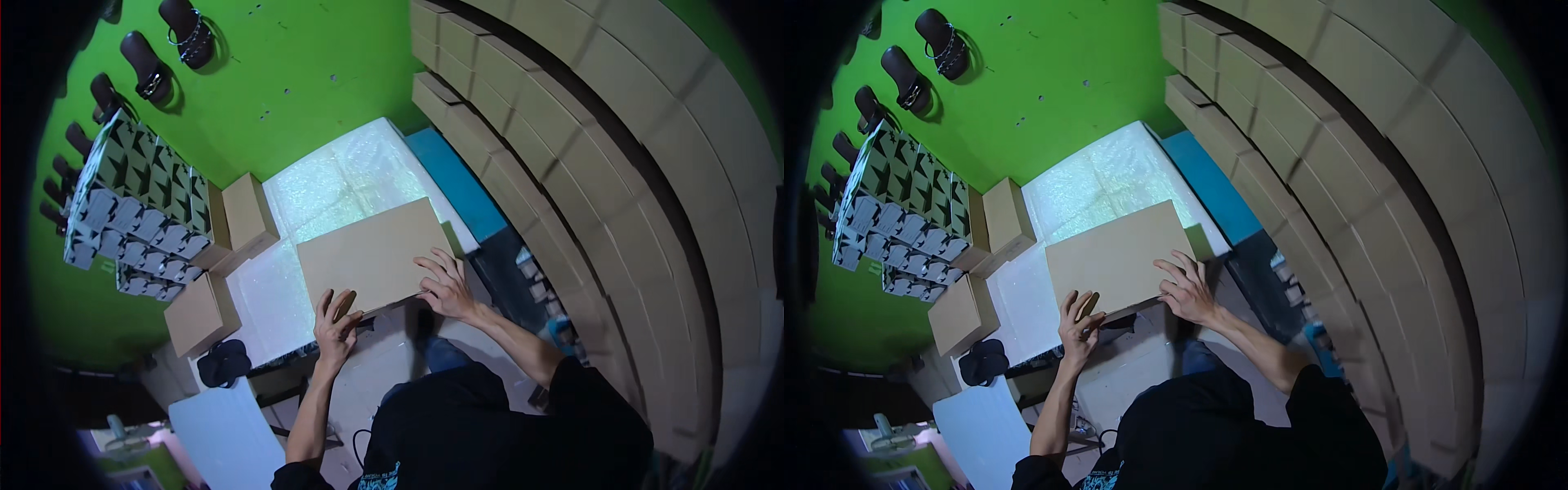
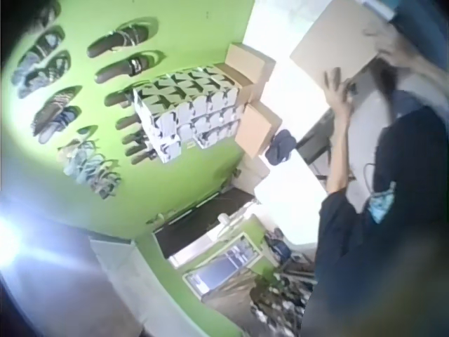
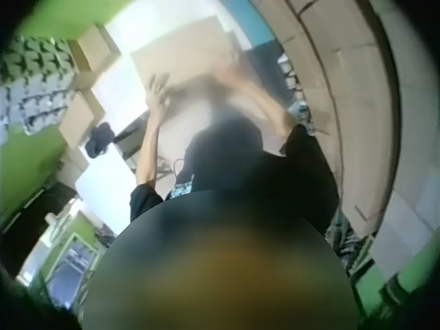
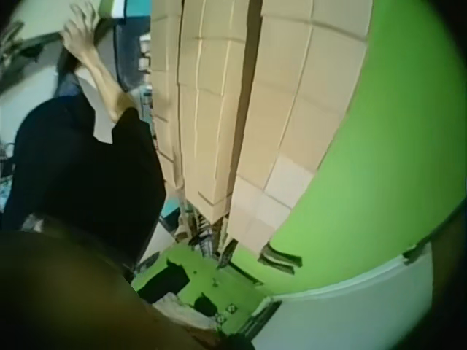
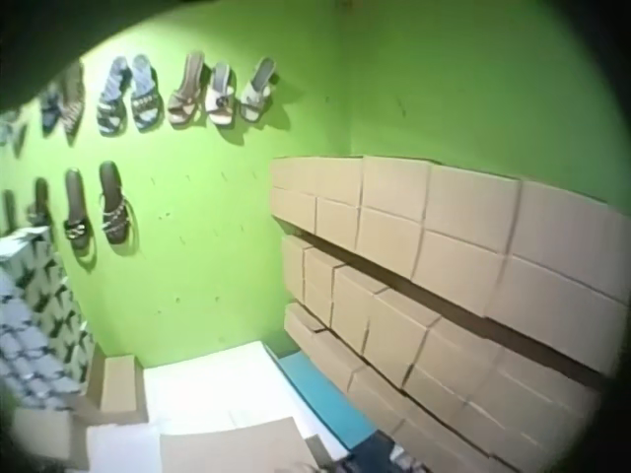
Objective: The recorder is packing various pairs of shoes and sandals into cardboard boxes and stacking them on a shelf.
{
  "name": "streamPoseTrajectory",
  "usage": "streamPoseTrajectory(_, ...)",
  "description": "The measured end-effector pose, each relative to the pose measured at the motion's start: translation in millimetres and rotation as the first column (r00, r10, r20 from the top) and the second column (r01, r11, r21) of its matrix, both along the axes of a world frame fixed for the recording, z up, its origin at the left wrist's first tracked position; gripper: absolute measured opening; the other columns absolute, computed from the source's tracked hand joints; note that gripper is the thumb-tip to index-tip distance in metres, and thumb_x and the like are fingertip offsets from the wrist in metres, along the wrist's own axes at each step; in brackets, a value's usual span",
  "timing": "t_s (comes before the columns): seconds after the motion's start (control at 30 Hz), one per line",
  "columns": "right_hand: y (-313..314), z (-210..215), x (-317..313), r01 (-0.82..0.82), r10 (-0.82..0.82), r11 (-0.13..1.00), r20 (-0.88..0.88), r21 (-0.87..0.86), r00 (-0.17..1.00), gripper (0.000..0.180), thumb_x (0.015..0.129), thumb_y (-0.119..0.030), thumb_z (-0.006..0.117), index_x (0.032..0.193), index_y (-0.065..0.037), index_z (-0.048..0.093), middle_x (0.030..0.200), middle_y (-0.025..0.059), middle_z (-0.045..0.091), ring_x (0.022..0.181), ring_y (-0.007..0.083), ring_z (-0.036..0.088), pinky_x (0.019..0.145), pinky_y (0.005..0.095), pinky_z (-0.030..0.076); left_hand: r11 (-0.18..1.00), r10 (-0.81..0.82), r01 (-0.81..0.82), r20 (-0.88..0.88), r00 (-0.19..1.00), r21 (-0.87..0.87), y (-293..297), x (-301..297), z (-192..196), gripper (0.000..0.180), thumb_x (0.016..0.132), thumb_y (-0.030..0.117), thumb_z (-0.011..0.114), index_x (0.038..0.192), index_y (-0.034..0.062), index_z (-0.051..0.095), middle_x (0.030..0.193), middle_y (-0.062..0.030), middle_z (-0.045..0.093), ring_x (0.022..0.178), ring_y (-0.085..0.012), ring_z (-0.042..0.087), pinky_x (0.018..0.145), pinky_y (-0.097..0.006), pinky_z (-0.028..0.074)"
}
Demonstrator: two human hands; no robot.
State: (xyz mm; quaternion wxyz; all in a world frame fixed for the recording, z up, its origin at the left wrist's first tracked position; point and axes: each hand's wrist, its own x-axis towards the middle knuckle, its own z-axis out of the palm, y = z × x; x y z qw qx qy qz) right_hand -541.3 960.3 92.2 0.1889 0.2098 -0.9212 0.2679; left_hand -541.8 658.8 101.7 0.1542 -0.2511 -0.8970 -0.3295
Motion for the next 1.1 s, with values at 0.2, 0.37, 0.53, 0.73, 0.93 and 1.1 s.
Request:
streamPoseTrajectory(0.2, -14.4, 16.2, 134.1, 0.124, -0.124, 0.992, -0.018, 0.011, 0.992, 0.023, 0.068, -0.016, 0.080, 0.076, -0.010, 0.059, 0.141, 0.0063, 0.054, 0.137, 0.0405, 0.039, 0.100, 0.0531, 0.033, 0.990, -0.142, 0.142, -0.013, 0.990, 0.005, -13.1, 95.9, 18.5, 0.028, 0.067, -0.002, 0.077, 0.090, 0.0133, 0.078, 0.133, -0.0075, 0.064, 0.131, -0.0389, 0.050, 0.102, -0.046, 0.049)
streamPoseTrajectory(0.37, -20.5, 21.6, 252.1, 0.169, -0.170, 0.986, 0.050, 0.011, 0.984, 0.024, 0.068, -0.016, 0.080, 0.076, -0.011, 0.059, 0.139, 0.0069, 0.054, 0.137, 0.0406, 0.039, 0.099, 0.0532, 0.034, 0.981, -0.192, 0.190, 0.054, 0.980, 0.030, -15.8, 195.6, 16.3, 0.021, 0.070, -0.001, 0.077, 0.087, 0.0129, 0.078, 0.132, -0.0076, 0.064, 0.130, -0.0380, 0.051, 0.101, -0.044, 0.049)
streamPoseTrajectory(0.53, -21.1, 12.2, 368.0, 0.171, -0.173, 0.985, 0.117, 0.024, 0.978, 0.025, 0.068, -0.017, 0.081, 0.076, -0.011, 0.058, 0.138, 0.0075, 0.055, 0.135, 0.0410, 0.041, 0.098, 0.0537, 0.034, 0.981, -0.194, 0.191, 0.115, 0.974, 0.033, -15.9, 307.7, 4.9, 0.016, 0.072, 0.002, 0.078, 0.084, 0.0123, 0.077, 0.129, -0.0070, 0.065, 0.126, -0.0374, 0.053, 0.099, -0.044, 0.050)
streamPoseTrajectory(0.73, -1.9, -11.4, 498.9, 0.124, -0.121, 0.992, 0.191, -0.004, 0.974, 0.021, 0.071, -0.017, 0.079, 0.079, -0.012, 0.060, 0.138, 0.0053, 0.054, 0.137, 0.0393, 0.040, 0.096, 0.0552, 0.034, 0.987, -0.158, 0.153, 0.187, 0.970, 0.040, -0.7, 450.8, -8.7, 0.022, 0.069, 0.004, 0.079, 0.087, 0.0163, 0.079, 0.128, -0.0065, 0.066, 0.125, -0.0374, 0.053, 0.098, -0.045, 0.050)
streamPoseTrajectory(0.93, 32.2, -20.1, 615.8, 0.080, -0.081, 0.997, 0.227, 0.013, 0.971, 0.020, 0.071, -0.017, 0.078, 0.081, -0.012, 0.061, 0.137, 0.0054, 0.054, 0.135, 0.0386, 0.042, 0.095, 0.0546, 0.034, 0.993, -0.116, 0.114, 0.179, 0.977, 0.022, 30.7, 585.9, -16.2, 0.023, 0.070, 0.003, 0.079, 0.090, 0.0145, 0.077, 0.129, -0.0050, 0.065, 0.122, -0.0397, 0.055, 0.094, -0.046, 0.052)
streamPoseTrajectory(1.1, 56.7, -15.6, 717.4, 0.074, -0.075, 0.997, 0.205, 0.015, 0.976, 0.017, 0.072, -0.014, 0.075, 0.081, -0.012, 0.060, 0.136, 0.0071, 0.055, 0.134, 0.0393, 0.044, 0.097, 0.0535, 0.035, 0.994, -0.104, 0.098, 0.186, 0.977, 0.042, 57.1, 689.9, -18.3, 0.026, 0.068, 0.001, 0.077, 0.090, 0.0153, 0.077, 0.131, -0.0043, 0.064, 0.123, -0.0394, 0.054, 0.094, -0.046, 0.052)
